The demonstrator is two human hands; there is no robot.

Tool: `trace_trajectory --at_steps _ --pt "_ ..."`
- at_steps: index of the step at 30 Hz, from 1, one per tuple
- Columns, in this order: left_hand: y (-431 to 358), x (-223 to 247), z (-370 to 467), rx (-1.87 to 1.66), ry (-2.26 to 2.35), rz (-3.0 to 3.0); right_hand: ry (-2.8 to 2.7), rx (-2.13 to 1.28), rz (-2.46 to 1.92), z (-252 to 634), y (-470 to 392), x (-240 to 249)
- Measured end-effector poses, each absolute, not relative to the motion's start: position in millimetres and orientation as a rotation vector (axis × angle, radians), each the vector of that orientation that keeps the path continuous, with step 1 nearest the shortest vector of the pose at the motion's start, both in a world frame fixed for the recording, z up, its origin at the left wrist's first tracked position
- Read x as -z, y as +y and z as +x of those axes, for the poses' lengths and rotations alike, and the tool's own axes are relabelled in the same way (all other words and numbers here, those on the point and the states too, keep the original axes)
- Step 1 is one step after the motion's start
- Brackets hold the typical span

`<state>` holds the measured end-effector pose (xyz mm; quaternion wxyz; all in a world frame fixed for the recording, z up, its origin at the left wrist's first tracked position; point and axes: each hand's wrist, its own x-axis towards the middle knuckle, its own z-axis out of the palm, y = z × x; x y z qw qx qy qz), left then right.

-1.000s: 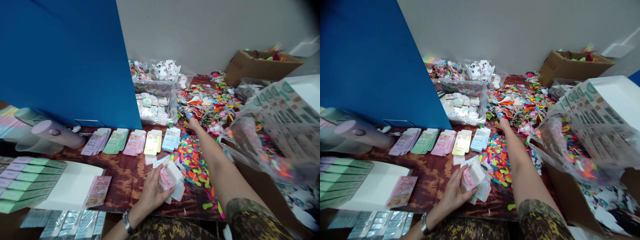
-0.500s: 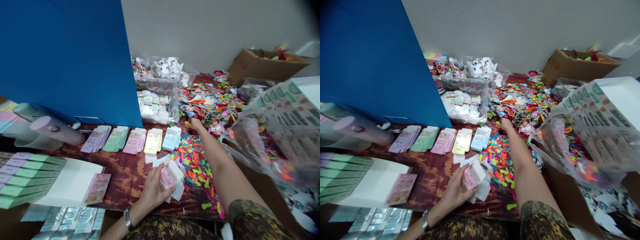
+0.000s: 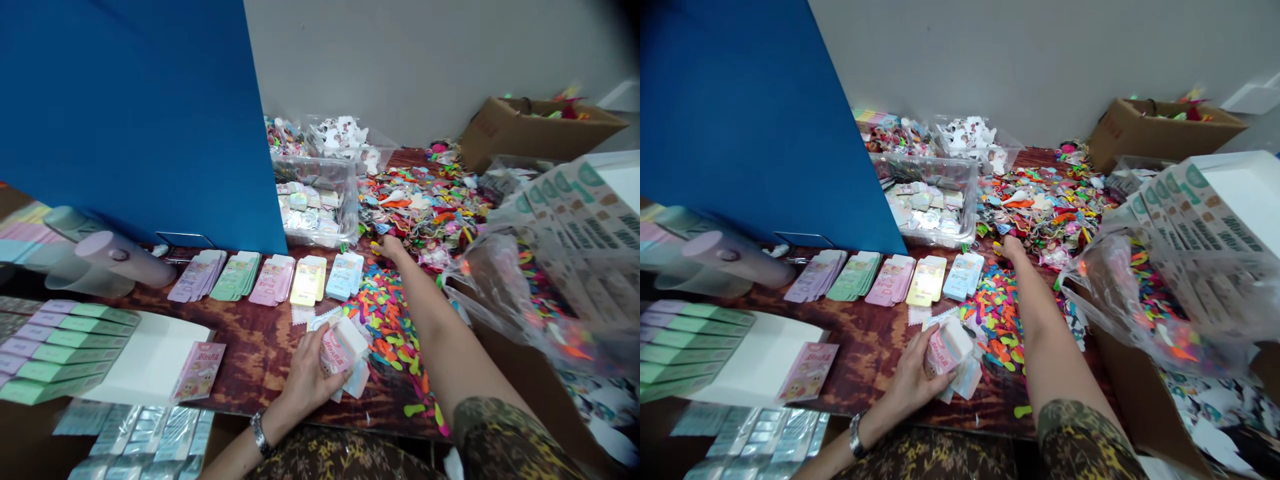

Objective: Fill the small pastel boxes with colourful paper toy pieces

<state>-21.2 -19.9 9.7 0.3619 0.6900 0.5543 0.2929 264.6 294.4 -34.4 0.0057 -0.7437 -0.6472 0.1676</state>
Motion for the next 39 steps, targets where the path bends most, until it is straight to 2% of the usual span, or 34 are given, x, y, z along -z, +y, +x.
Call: trace_trajectory --at_steps 9,12,14,16,20,24,28,34,39 --pt "-3.9 -9.7 -26.9 -0.85 1.542 1.743 -1.897 -0.495 -2.133 237.4 252.9 3.1" --pt "4.7 -8.9 -28.4 -0.883 1.621 1.725 -1.939 -0.655 -1.869 213.2 208.2 -25.4" --pt "8.2 -6.8 -28.1 -0.908 1.679 1.71 -1.914 -0.899 -1.477 192.4 169.6 -46.6" --pt "9.1 -5.2 -27.3 -0.936 1.713 1.703 -1.967 -0.988 -1.263 170.3 129.5 -64.1" --pt "3.0 -6.3 -26.6 -0.961 1.726 1.722 -2.242 -0.732 -1.146 137.4 71.6 -74.2" --pt "-8.6 -10.1 -29.5 -0.945 1.721 1.767 -2.498 -0.482 -1.093 131.3 54.9 -69.6" --pt "-17.5 -14.5 -33.4 -0.987 1.72 1.803 -2.431 -0.258 -1.075 133.8 49.8 -76.2" --pt "-24.3 -20.6 -39.0 -1.07 1.577 1.801 -2.442 -0.418 -0.872 137.2 36.1 -79.2" --pt "-29.4 -23.6 -46.2 -1.061 1.504 1.868 -2.251 -0.634 -0.97 150.3 27.4 -88.6"
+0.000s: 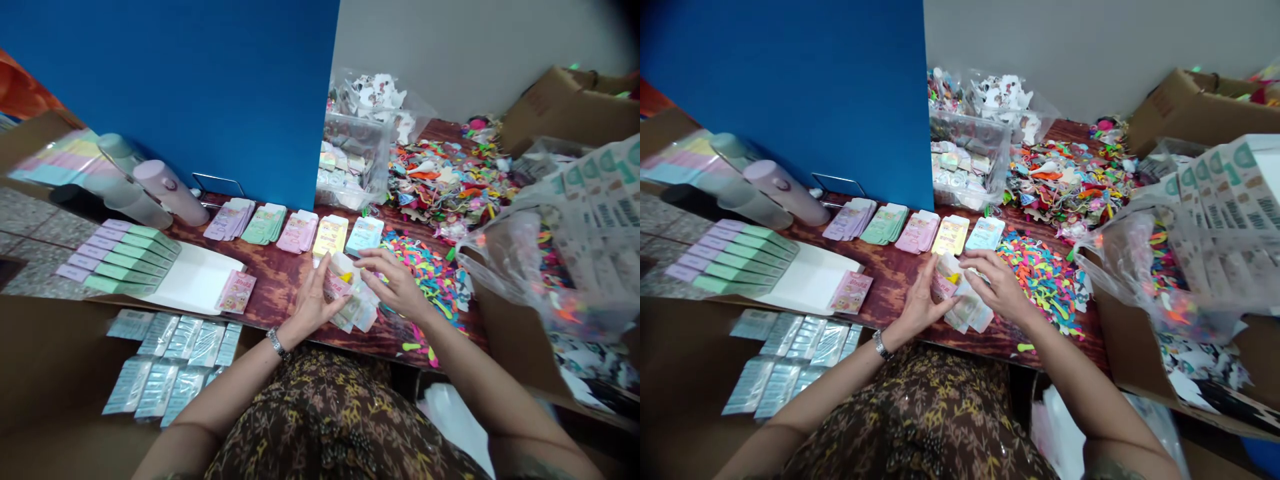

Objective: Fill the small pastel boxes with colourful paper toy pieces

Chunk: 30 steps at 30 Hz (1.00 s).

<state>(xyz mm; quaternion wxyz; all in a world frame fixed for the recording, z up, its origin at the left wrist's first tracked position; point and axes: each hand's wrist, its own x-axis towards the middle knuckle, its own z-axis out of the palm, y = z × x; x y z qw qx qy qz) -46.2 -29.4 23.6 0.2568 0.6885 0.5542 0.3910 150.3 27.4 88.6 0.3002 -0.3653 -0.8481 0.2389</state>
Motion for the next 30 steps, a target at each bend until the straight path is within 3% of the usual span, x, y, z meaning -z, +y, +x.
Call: trace_trajectory --at_steps 10,17,23,30 --pt "-39.4 -28.0 -45.7 -1.138 1.405 2.047 -2.031 -0.553 -1.04 130.8 -5.4 -74.1" --pt "-41.6 -29.9 -45.8 -1.033 1.51 2.089 -1.834 -0.996 -1.146 122.5 -2.9 -85.7" --pt "-45.8 -36.6 -44.0 -0.822 1.7 2.199 -2.038 -0.641 -1.11 118.5 -10.0 -86.2" --pt "-51.7 -40.9 -46.3 -0.634 1.757 2.317 -1.922 -0.476 -1.114 106.1 -36.0 -59.8"
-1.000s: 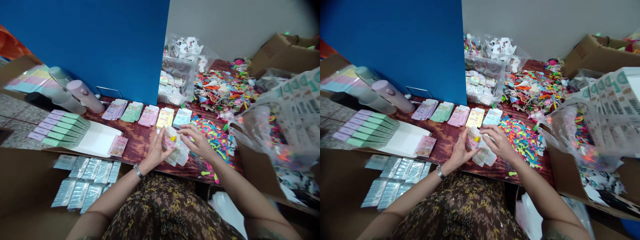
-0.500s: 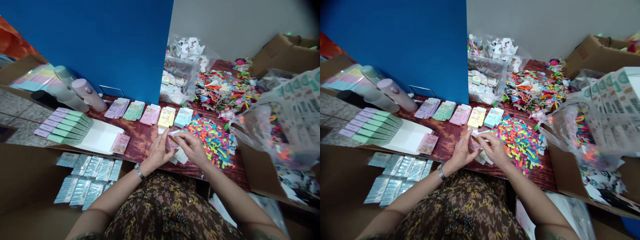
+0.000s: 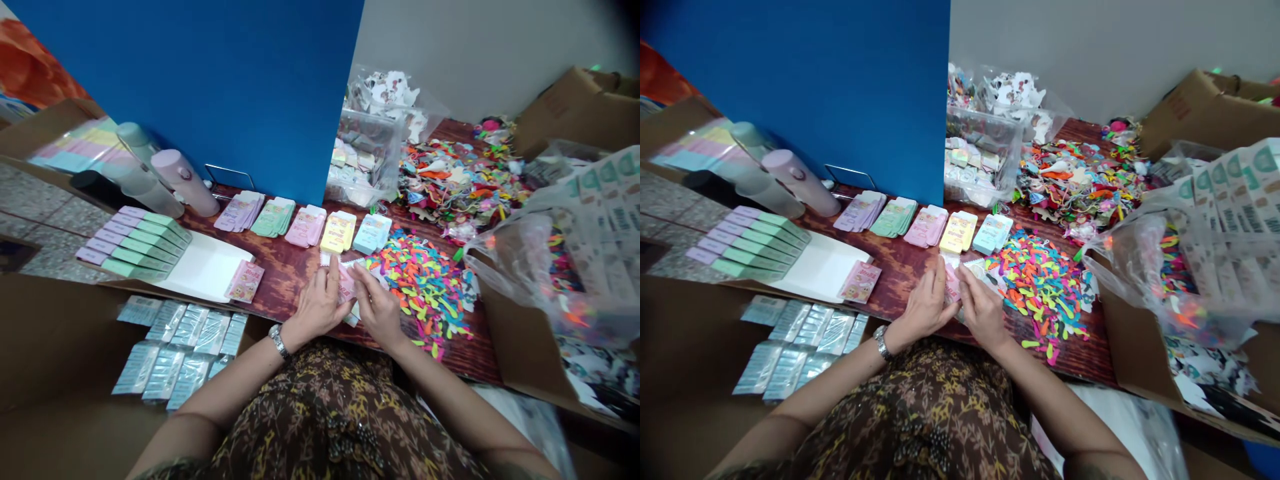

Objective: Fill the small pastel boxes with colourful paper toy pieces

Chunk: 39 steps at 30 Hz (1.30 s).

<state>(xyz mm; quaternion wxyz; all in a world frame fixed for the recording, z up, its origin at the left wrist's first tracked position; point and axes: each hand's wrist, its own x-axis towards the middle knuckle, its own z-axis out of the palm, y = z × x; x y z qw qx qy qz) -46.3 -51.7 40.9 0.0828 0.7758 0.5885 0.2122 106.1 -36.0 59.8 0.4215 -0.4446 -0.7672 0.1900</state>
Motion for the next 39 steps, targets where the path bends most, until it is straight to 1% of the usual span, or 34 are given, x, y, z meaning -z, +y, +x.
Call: trace_trajectory --at_steps 3,7,9,13,17,22,26,30,34,39 --pt "-55.7 -41.1 -49.2 -0.634 1.77 2.275 -1.862 -0.543 -1.135 100.2 -40.4 -53.7" --pt "-59.8 -43.3 -58.3 -0.604 1.768 2.283 -1.794 -0.829 -1.19 100.6 -35.9 -54.6" --pt "-60.7 -43.1 -62.9 -0.593 1.772 2.322 -1.783 -0.904 -1.184 101.6 -33.5 -54.9" --pt "-60.6 -42.2 -65.1 -0.549 1.795 2.416 -1.818 -0.759 -1.119 96.3 -36.7 -51.2" --pt "-61.3 -45.4 -63.3 -0.507 1.841 2.341 -1.844 -0.604 -1.063 83.1 -45.6 -46.6" --pt "-68.7 -47.9 -89.6 -0.386 2.002 2.241 -2.073 -0.717 -0.94 77.2 -46.2 -38.5" --pt "-76.2 -38.4 -129.7 -0.216 2.372 2.169 -2.033 -0.804 -1.059 77.8 -39.3 -26.5" --pt "-80.4 -26.4 -154.2 -0.079 2.47 2.131 -2.099 -0.793 -0.992 75.8 -36.7 -21.9" --pt "-63.0 -29.2 -156.1 -0.196 2.397 2.182 -2.132 -0.74 -0.937 74.6 -36.1 -24.9" --pt "21.1 -30.1 -132.8 -0.514 2.17 2.184 -2.113 -0.738 -0.94 71.0 -33.7 -30.8"
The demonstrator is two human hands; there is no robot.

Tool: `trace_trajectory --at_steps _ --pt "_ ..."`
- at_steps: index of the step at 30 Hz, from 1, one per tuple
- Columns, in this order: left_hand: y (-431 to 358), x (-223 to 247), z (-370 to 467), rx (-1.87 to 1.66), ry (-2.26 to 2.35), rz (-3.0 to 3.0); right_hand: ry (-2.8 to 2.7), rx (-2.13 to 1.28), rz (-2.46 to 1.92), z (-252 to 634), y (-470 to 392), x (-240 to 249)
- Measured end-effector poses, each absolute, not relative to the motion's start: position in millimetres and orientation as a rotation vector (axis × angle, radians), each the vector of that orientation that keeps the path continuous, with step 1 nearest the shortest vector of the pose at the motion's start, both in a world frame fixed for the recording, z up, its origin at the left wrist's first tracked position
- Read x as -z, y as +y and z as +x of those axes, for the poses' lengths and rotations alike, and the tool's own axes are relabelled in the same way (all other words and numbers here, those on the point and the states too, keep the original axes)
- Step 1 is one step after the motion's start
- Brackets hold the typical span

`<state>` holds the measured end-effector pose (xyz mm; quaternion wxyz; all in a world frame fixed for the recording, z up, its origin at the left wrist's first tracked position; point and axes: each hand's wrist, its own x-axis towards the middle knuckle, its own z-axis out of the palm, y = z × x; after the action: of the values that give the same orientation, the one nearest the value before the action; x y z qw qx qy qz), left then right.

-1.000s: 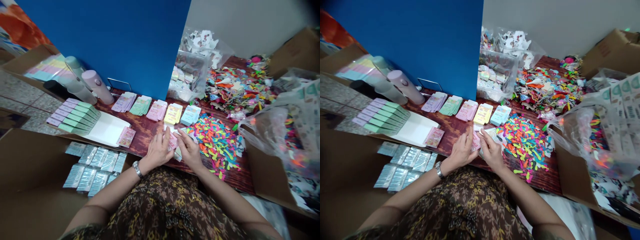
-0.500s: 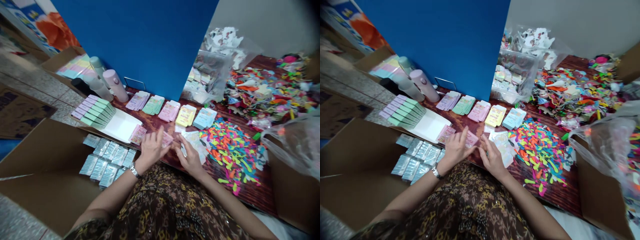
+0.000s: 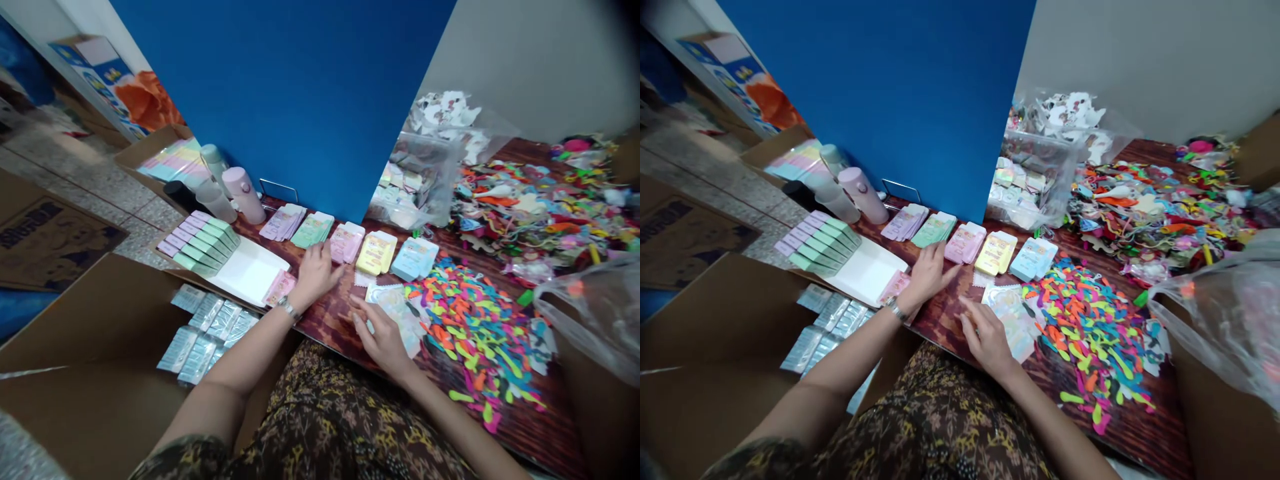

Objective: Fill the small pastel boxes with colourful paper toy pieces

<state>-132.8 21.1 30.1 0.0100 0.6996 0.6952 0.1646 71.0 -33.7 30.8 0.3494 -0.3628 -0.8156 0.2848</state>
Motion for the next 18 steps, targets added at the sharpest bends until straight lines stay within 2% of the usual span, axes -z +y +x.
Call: trace_trajectory --at_steps 6,14,18 --pt "107.7 -8.0 -100.0 -0.256 2.162 2.093 -2.1 -0.694 -0.892 77.3 -38.0 -35.7" --pt "111.4 -1.5 -97.6 -0.231 2.232 2.04 -2.085 -0.642 -0.945 92.8 -43.8 -29.3" --pt "104.9 -8.8 -102.6 -0.363 2.293 2.054 -2.113 -0.609 -0.93 94.5 -35.4 -30.9"
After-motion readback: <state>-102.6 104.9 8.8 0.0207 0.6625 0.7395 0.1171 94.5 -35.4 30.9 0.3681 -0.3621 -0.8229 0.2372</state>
